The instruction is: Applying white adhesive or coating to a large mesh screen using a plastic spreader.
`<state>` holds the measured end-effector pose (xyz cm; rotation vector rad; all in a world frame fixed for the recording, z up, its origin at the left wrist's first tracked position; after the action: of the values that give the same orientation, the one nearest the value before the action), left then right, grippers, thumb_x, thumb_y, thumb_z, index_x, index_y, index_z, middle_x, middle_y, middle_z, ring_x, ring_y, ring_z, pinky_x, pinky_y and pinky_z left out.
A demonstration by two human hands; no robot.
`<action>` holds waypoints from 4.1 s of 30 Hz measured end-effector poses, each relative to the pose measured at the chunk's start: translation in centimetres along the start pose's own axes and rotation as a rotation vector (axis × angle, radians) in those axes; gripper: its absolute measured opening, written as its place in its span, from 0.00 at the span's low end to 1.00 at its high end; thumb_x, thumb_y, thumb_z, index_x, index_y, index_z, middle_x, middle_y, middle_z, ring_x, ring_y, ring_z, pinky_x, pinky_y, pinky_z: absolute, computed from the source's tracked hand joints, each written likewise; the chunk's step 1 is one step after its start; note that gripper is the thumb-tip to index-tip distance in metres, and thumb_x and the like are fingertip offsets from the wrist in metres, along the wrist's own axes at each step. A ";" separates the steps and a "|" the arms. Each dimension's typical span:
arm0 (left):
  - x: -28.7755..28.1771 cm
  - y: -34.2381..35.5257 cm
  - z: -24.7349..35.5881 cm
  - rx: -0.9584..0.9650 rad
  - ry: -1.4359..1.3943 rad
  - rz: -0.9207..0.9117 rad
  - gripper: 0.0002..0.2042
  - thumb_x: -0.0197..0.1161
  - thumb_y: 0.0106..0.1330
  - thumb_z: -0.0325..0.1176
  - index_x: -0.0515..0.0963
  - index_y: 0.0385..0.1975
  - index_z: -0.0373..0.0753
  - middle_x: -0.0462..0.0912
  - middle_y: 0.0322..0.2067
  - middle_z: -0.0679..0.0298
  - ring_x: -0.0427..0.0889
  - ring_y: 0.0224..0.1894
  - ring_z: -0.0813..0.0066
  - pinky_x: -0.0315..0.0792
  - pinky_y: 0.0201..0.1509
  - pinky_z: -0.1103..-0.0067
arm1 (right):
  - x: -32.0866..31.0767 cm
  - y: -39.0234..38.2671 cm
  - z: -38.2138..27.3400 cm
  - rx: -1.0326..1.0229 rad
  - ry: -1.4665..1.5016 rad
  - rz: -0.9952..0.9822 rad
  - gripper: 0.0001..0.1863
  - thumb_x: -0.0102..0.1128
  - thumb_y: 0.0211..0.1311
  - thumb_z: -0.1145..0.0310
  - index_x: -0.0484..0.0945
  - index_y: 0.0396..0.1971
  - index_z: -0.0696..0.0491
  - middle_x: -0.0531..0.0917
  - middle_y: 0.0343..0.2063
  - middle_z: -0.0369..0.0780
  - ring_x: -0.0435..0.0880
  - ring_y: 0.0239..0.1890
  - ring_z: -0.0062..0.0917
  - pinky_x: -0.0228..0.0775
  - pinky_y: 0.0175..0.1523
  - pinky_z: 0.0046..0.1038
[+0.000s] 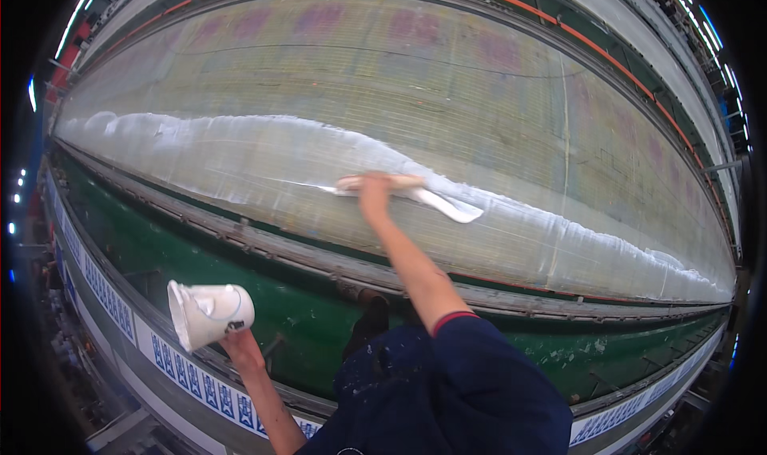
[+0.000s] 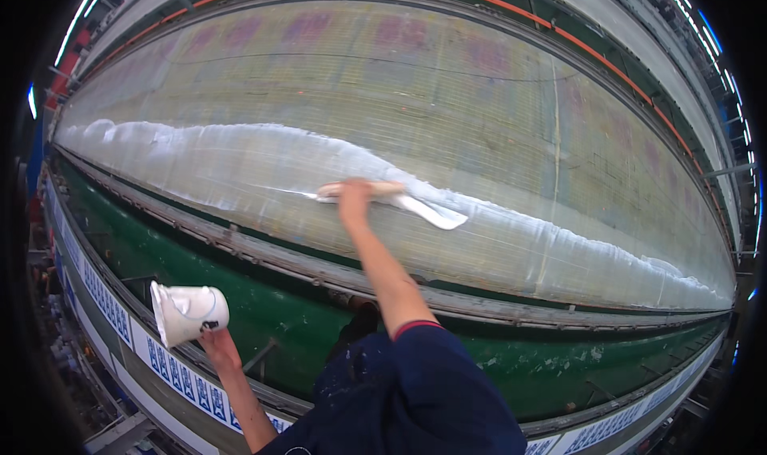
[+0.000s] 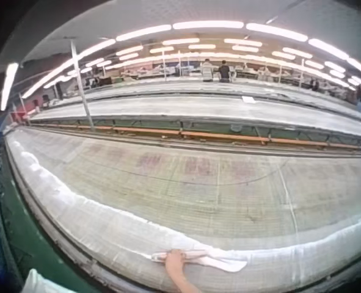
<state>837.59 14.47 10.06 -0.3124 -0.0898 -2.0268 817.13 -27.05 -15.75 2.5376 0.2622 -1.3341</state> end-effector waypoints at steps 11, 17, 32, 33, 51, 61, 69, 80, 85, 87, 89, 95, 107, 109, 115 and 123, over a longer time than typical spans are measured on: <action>20.1 -37.7 -8.3 0.032 0.033 0.046 0.31 0.62 0.62 0.40 0.59 0.63 0.39 0.65 0.62 0.61 0.64 0.64 0.66 0.55 0.71 0.69 | -18.8 -9.8 30.0 -0.989 -0.331 -0.610 0.04 0.63 0.40 0.68 0.82 0.20 0.42 0.82 0.27 0.34 0.80 0.40 0.28 0.66 0.55 0.32; 31.0 -53.8 -13.0 0.039 0.038 -0.060 0.34 0.66 0.59 0.40 0.59 0.64 0.41 0.64 0.62 0.60 0.64 0.64 0.67 0.55 0.71 0.67 | -50.2 -19.9 72.2 -0.512 -0.285 -0.584 0.14 0.53 0.50 0.72 0.82 0.37 0.46 0.82 0.40 0.35 0.75 0.51 0.31 0.62 0.59 0.38; 53.0 -105.9 -22.0 -0.093 0.014 -0.172 0.42 0.71 0.51 0.44 0.55 0.66 0.43 0.61 0.64 0.60 0.60 0.66 0.61 0.51 0.72 0.64 | -61.4 -28.9 86.9 -0.227 -0.306 -0.099 0.08 0.55 0.53 0.67 0.82 0.29 0.50 0.83 0.31 0.39 0.79 0.43 0.32 0.64 0.54 0.43; 54.7 -108.5 -22.8 -0.102 0.007 -0.144 0.47 0.72 0.49 0.38 0.49 0.68 0.43 0.58 0.65 0.61 0.59 0.67 0.57 0.50 0.72 0.59 | -60.7 -29.4 86.4 -0.388 -0.275 -0.229 0.07 0.56 0.53 0.64 0.83 0.27 0.48 0.83 0.30 0.36 0.78 0.44 0.29 0.62 0.56 0.45; 89.3 -155.2 -33.0 -0.011 0.043 -0.249 0.45 0.71 0.49 0.48 0.54 0.67 0.42 0.56 0.66 0.50 0.56 0.68 0.54 0.48 0.73 0.64 | -129.8 -62.3 178.2 0.114 -0.176 -0.254 0.14 0.54 0.50 0.70 0.82 0.38 0.48 0.83 0.40 0.35 0.76 0.50 0.32 0.59 0.59 0.39; 95.4 -183.8 -36.1 -0.005 0.041 -0.288 0.47 0.72 0.49 0.47 0.53 0.67 0.38 0.53 0.67 0.46 0.52 0.70 0.55 0.43 0.74 0.66 | -126.5 -63.3 176.5 0.261 -0.193 0.255 0.13 0.49 0.57 0.70 0.81 0.37 0.55 0.82 0.38 0.47 0.79 0.44 0.41 0.61 0.56 0.42; 104.9 -206.4 -40.1 0.119 0.271 -0.323 0.50 0.70 0.49 0.50 0.47 0.68 0.38 0.54 0.66 0.45 0.55 0.68 0.50 0.42 0.73 0.61 | -123.4 -62.9 170.4 -0.826 -0.283 -0.285 0.04 0.62 0.45 0.63 0.83 0.18 0.45 0.83 0.23 0.37 0.82 0.37 0.28 0.67 0.51 0.37; 124.0 -239.9 -50.0 -0.006 0.057 -0.258 0.42 0.69 0.53 0.43 0.53 0.66 0.38 0.59 0.65 0.56 0.59 0.67 0.60 0.50 0.72 0.64 | -169.8 -80.1 238.4 -0.495 -0.236 -0.534 0.11 0.52 0.54 0.68 0.82 0.35 0.45 0.81 0.40 0.36 0.75 0.52 0.30 0.58 0.61 0.38; 131.3 -254.1 -52.7 0.048 -0.006 -0.288 0.40 0.71 0.51 0.43 0.59 0.63 0.37 0.62 0.64 0.57 0.60 0.67 0.61 0.51 0.73 0.66 | -192.7 -92.8 265.8 0.215 -0.243 0.092 0.15 0.61 0.45 0.71 0.83 0.36 0.51 0.84 0.36 0.42 0.81 0.42 0.35 0.64 0.57 0.33; 134.4 -260.6 -53.6 0.079 -0.018 -0.339 0.43 0.71 0.51 0.44 0.55 0.66 0.39 0.60 0.65 0.55 0.59 0.67 0.58 0.49 0.73 0.63 | -193.0 -94.5 267.7 0.307 -0.309 0.164 0.15 0.65 0.44 0.71 0.83 0.37 0.50 0.84 0.37 0.42 0.81 0.43 0.36 0.65 0.55 0.35; 135.1 -267.8 -53.6 0.074 0.055 -0.336 0.44 0.71 0.51 0.44 0.54 0.67 0.40 0.58 0.65 0.54 0.59 0.67 0.56 0.49 0.73 0.62 | -190.5 -95.0 265.3 0.534 -0.433 0.219 0.12 0.64 0.50 0.69 0.82 0.38 0.49 0.83 0.37 0.41 0.79 0.44 0.37 0.64 0.53 0.39; 138.4 -288.4 -56.5 -0.002 0.069 -0.180 0.47 0.72 0.49 0.46 0.52 0.67 0.40 0.57 0.66 0.53 0.58 0.67 0.54 0.50 0.72 0.61 | -179.7 -90.7 248.8 -0.054 -0.039 0.100 0.09 0.51 0.56 0.71 0.81 0.30 0.56 0.82 0.32 0.46 0.78 0.42 0.40 0.63 0.50 0.43; 151.4 -323.0 -65.8 0.097 0.077 0.040 0.37 0.68 0.56 0.43 0.57 0.64 0.40 0.63 0.63 0.62 0.62 0.65 0.66 0.51 0.72 0.67 | -199.5 -100.6 278.5 -1.042 -0.307 -0.543 0.04 0.61 0.45 0.65 0.83 0.23 0.41 0.82 0.25 0.33 0.80 0.38 0.27 0.65 0.53 0.34; 155.4 -328.6 -65.9 0.075 0.047 0.044 0.38 0.69 0.55 0.44 0.58 0.64 0.39 0.64 0.63 0.61 0.61 0.66 0.66 0.51 0.73 0.69 | -208.2 -103.6 290.2 -0.893 -0.271 -0.562 0.06 0.59 0.46 0.68 0.83 0.26 0.43 0.82 0.28 0.33 0.80 0.41 0.29 0.64 0.55 0.35; 169.5 -343.2 -71.8 -0.022 -0.039 -0.152 0.42 0.71 0.52 0.45 0.57 0.64 0.36 0.60 0.65 0.55 0.59 0.67 0.64 0.50 0.73 0.70 | -238.7 -115.9 331.2 -0.335 -0.218 -0.369 0.15 0.56 0.47 0.69 0.82 0.37 0.47 0.82 0.40 0.35 0.76 0.51 0.31 0.61 0.56 0.40; 181.5 -370.0 -78.1 -0.040 0.039 -0.257 0.50 0.73 0.47 0.45 0.49 0.68 0.40 0.58 0.65 0.51 0.57 0.68 0.54 0.46 0.73 0.62 | -251.1 -126.7 351.2 0.422 -0.404 0.220 0.21 0.67 0.44 0.69 0.81 0.43 0.47 0.80 0.43 0.40 0.75 0.51 0.36 0.53 0.60 0.50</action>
<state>418.20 12.44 8.29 -0.2990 -0.0677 -2.2911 367.18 -25.72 -17.57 2.4250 -0.4052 -1.9200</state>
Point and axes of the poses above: each hand's wrist, its own y-axis towards the middle knuckle, its own x-axis out of the palm, z = x × y, the point moved 9 cm from there along y, towards the middle knuckle
